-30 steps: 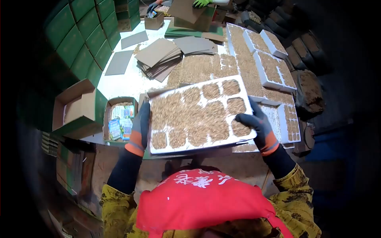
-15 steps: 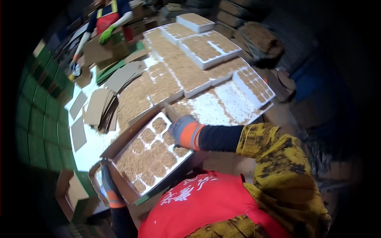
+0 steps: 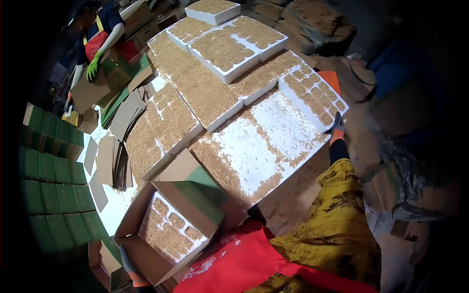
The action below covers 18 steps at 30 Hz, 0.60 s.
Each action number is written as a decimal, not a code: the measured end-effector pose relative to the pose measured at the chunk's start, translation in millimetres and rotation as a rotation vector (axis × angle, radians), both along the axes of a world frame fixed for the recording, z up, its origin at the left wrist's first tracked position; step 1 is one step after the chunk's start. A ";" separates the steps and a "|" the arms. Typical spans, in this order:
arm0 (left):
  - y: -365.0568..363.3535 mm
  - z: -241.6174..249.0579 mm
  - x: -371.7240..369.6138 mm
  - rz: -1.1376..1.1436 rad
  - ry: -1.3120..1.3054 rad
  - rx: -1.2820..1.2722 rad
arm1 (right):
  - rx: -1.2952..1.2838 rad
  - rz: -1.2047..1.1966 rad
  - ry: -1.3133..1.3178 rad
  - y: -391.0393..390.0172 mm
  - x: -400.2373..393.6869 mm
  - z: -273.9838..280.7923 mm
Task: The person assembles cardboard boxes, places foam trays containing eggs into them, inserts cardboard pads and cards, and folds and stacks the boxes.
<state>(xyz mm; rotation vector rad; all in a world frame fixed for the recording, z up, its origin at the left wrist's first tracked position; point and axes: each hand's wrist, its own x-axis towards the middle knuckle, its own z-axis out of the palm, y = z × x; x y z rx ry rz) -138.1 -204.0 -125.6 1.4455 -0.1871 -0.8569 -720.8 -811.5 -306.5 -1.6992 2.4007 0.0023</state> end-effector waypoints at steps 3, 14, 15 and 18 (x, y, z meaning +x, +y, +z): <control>-6.8 4.9 -1.1 0.018 0.125 0.004 | -0.536 -0.216 -1.007 -3.7 17.6 -4.5; -4.4 6.9 -9.2 -0.090 0.379 -0.351 | -0.574 -0.180 -1.863 94.1 31.7 47.3; -9.6 -2.9 -12.2 -0.045 0.622 -0.580 | -0.520 -0.042 -1.910 107.9 32.9 55.9; -6.0 15.2 -1.8 -0.132 0.294 -0.251 | -0.167 -0.123 -2.090 165.8 52.6 107.7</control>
